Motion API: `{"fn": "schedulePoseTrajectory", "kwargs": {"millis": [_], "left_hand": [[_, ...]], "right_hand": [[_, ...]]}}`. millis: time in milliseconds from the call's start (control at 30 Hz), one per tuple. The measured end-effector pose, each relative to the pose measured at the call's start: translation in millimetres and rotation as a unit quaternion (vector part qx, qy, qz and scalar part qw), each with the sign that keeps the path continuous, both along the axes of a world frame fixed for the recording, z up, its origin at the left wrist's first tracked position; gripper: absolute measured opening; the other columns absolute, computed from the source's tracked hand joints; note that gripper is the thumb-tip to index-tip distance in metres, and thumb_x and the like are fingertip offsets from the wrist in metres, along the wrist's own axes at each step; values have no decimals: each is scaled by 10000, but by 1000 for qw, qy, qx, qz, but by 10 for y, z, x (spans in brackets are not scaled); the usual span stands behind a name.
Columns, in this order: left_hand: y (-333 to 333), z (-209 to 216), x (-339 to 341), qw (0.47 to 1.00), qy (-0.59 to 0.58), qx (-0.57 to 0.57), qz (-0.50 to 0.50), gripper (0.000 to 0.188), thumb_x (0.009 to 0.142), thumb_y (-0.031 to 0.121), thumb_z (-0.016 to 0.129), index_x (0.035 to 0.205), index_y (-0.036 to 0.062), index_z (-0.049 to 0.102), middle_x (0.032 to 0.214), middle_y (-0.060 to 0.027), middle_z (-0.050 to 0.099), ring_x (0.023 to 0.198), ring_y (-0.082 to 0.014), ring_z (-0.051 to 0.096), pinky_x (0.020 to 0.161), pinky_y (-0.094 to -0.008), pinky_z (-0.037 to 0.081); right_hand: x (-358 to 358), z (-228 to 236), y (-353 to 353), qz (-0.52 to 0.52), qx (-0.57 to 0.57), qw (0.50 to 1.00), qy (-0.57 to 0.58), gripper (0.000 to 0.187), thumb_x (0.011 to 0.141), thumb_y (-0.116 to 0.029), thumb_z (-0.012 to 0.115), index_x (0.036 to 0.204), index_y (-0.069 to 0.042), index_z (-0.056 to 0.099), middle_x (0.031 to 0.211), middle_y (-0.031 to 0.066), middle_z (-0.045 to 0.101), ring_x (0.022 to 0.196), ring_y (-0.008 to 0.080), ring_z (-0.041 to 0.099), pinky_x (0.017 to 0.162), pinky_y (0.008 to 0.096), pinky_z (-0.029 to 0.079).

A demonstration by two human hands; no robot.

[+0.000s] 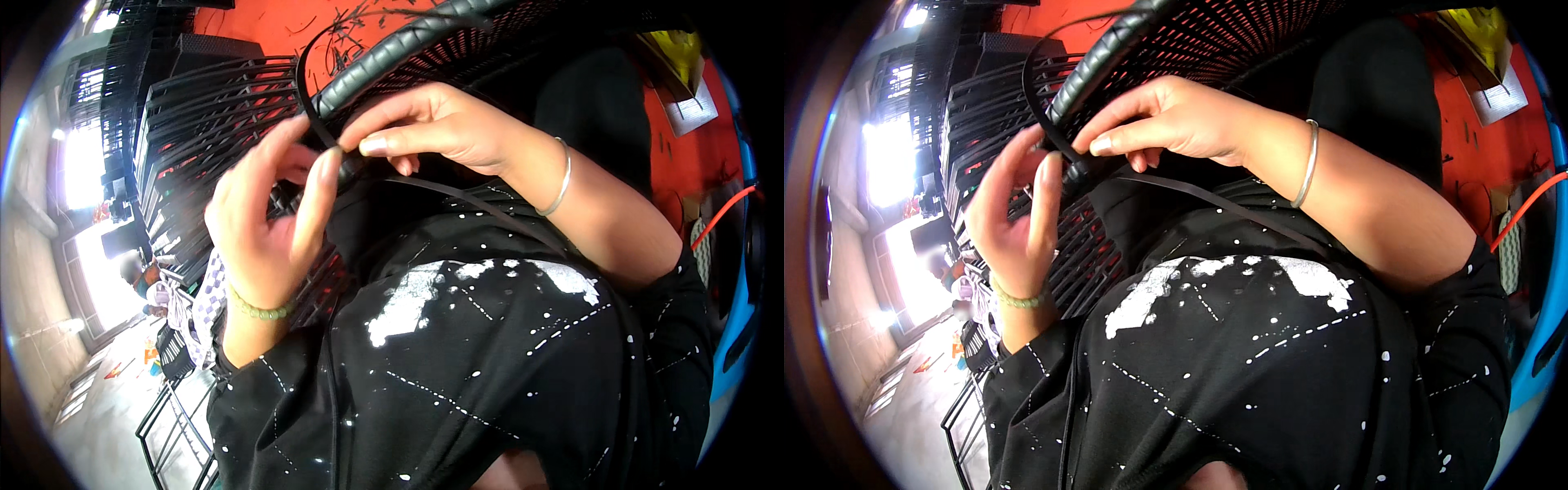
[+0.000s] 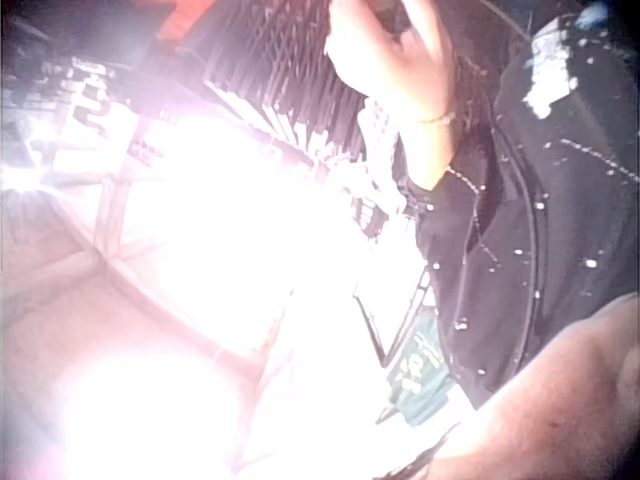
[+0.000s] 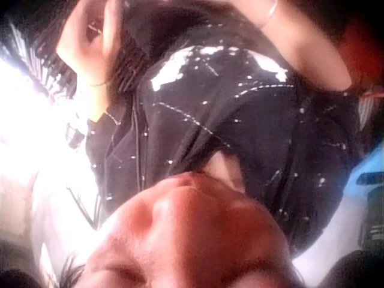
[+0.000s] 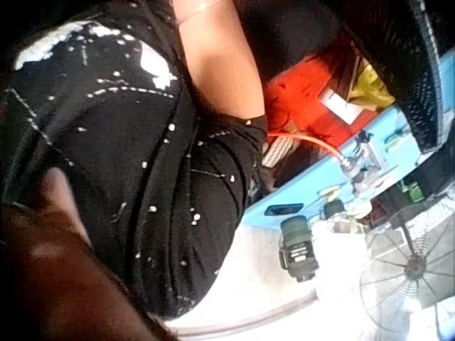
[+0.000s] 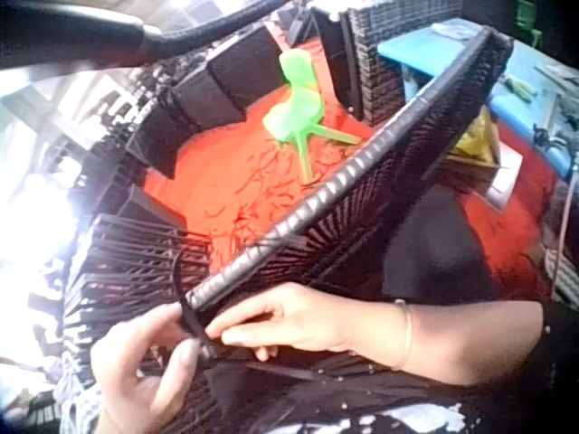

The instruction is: The person sits on the floor and weaves a black plastic strip through the frame of a black wicker chair. They use their hands to thread the strip and a pair of pliers to pull it through tight spots.

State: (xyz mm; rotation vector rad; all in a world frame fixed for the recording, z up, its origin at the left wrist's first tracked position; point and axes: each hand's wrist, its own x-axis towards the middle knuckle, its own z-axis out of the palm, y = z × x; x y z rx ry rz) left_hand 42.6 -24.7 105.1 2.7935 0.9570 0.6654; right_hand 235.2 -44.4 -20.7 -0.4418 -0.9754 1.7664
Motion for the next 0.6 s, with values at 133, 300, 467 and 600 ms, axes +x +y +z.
{"fn": "schedulePoseTrajectory", "kwargs": {"millis": [133,300,467,600], "left_hand": [[130,81,243,998,12,57,18,289,799,32,818,1075,15,733,799,-42,642,540,-88,530,509,-216,431],[371,21,235,984,-114,-105,-87,219,909,-7,692,1128,-18,689,978,-99,705,873,-148,670,780,-232,510],[410,207,219,886,-184,-405,-132,495,1104,301,344,1350,-91,518,990,-124,635,991,-259,631,964,-391,479],[576,237,117,883,-195,-352,-243,557,1110,310,304,1089,-81,700,920,-84,606,782,-133,514,727,-277,425]], "right_hand": [[-2,-40,-7,5,10,1000,1,279,957,-163,684,1201,-33,724,1049,36,721,722,69,593,719,237,530],[-35,-86,-1,-3,34,999,-12,269,958,-164,680,1194,-45,732,1008,19,716,739,72,608,730,238,530],[15,-83,-22,-10,23,999,-33,244,961,-161,673,1171,-60,748,998,12,720,754,78,610,738,240,530],[13,-58,-24,-11,38,999,-21,251,970,-158,660,1183,-50,739,1028,19,724,760,80,605,734,243,529]]}}
